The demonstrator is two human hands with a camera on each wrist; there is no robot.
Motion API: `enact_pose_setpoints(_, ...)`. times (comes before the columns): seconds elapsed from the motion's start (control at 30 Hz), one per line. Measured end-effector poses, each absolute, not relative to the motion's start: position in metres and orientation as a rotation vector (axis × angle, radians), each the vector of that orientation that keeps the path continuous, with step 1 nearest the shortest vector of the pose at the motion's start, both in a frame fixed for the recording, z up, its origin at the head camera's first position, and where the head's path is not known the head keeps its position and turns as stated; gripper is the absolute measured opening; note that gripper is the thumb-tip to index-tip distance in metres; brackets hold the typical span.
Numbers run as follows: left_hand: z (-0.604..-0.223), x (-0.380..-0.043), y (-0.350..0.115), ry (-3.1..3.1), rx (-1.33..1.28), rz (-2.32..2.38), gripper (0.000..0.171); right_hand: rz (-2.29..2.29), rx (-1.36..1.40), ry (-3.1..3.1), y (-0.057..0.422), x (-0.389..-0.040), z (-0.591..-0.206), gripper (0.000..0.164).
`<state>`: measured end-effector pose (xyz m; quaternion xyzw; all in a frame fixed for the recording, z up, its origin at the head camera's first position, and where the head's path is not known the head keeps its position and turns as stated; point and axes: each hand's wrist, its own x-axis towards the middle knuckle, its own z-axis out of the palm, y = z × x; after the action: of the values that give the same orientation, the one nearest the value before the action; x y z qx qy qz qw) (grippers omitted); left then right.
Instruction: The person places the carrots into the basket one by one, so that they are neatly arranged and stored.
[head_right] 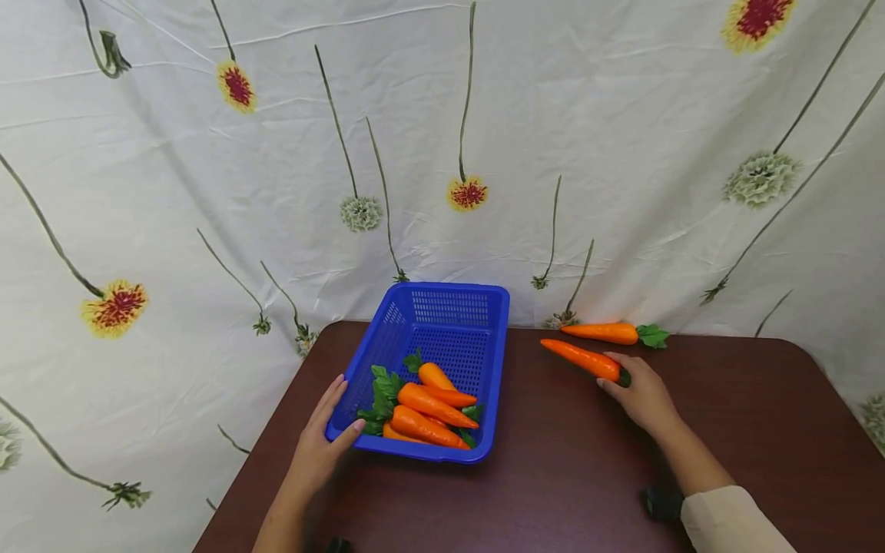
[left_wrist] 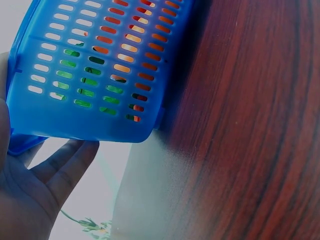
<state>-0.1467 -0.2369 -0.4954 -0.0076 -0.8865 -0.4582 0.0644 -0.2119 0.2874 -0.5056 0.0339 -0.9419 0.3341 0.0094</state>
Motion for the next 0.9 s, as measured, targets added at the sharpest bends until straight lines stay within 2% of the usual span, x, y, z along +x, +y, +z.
enact_pose_setpoints(0.33, -0.494, -0.146, -0.235, -2.673, -0.019, -1.380, 0.078, 1.086, 0.127, -2.896, 0.275, -0.206, -0.492, 0.065)
enact_pose_setpoints(0.9, -0.495, -0.147, -0.237, -2.683, -0.017, -1.377, 0.079, 1.114, 0.302, -2.723, 0.240, -0.198, -0.471, 0.056)
